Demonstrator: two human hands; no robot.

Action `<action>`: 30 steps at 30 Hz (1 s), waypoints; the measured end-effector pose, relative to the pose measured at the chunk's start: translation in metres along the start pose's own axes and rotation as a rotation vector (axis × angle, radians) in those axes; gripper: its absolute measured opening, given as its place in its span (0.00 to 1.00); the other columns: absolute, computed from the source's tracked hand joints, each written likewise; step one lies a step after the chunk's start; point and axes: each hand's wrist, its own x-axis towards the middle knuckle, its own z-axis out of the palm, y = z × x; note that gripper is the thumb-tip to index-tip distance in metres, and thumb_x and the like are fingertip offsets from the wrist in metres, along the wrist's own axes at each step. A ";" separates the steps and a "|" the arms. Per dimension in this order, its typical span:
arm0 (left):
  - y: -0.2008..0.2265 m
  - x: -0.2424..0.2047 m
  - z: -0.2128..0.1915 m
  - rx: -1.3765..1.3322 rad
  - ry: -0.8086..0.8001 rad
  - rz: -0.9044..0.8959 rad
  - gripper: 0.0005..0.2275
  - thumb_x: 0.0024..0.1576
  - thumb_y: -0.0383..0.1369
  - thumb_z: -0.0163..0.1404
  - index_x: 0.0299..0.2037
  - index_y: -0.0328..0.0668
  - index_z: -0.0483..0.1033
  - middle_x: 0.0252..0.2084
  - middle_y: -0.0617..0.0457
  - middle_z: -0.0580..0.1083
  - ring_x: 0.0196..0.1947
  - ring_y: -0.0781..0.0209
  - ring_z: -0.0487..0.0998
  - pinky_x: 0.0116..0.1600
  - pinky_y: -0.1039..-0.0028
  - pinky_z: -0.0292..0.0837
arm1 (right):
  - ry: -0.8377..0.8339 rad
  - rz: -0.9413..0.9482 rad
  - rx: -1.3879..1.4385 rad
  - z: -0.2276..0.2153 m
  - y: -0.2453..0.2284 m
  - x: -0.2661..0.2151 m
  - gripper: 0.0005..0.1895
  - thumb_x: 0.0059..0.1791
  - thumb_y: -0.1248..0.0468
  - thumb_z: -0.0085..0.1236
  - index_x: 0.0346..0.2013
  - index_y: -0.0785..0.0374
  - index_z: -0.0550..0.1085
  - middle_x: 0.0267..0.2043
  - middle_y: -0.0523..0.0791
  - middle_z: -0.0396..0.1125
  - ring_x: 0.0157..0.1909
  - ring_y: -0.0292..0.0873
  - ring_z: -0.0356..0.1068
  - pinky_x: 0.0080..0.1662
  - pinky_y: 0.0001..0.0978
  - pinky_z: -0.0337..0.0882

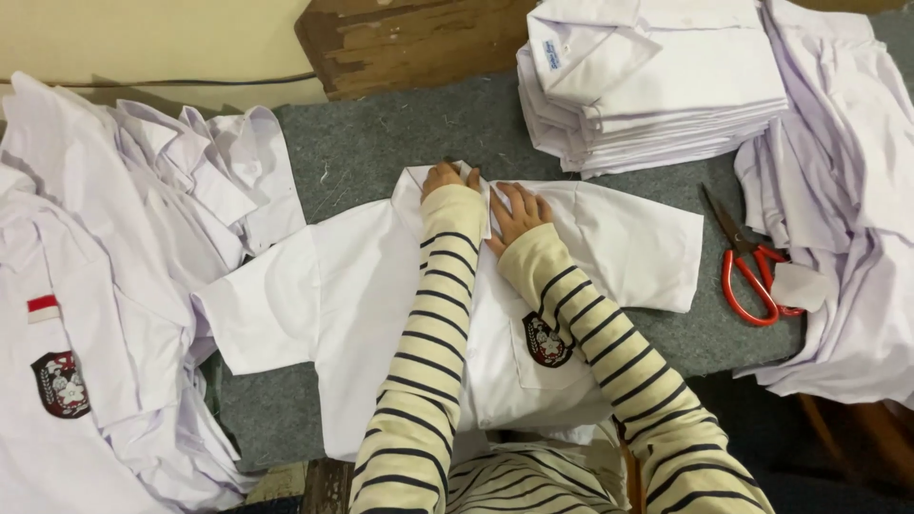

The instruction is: Folding a white collared shirt on a work surface in a factory setting.

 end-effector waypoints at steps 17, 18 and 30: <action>-0.016 -0.023 -0.017 -0.303 0.091 0.177 0.09 0.60 0.47 0.53 0.39 0.57 0.69 0.36 0.59 0.76 0.44 0.51 0.78 0.50 0.59 0.74 | -0.083 0.097 -0.041 0.008 0.013 0.023 0.41 0.46 0.42 0.49 0.74 0.39 0.54 0.67 0.34 0.44 0.69 0.45 0.47 0.65 0.48 0.51; -0.016 -0.024 -0.018 -0.310 0.092 0.189 0.09 0.61 0.46 0.53 0.39 0.56 0.70 0.36 0.58 0.77 0.44 0.49 0.78 0.50 0.57 0.74 | -0.109 0.122 -0.042 0.003 0.012 0.024 0.41 0.45 0.41 0.49 0.73 0.36 0.54 0.67 0.33 0.43 0.69 0.45 0.47 0.64 0.48 0.52; -0.023 -0.017 -0.001 -0.274 0.136 0.191 0.11 0.59 0.50 0.53 0.37 0.61 0.67 0.35 0.64 0.74 0.42 0.52 0.78 0.48 0.60 0.73 | -0.213 0.220 0.002 -0.036 0.001 0.028 0.33 0.50 0.42 0.49 0.70 0.27 0.57 0.62 0.34 0.47 0.68 0.47 0.47 0.64 0.46 0.51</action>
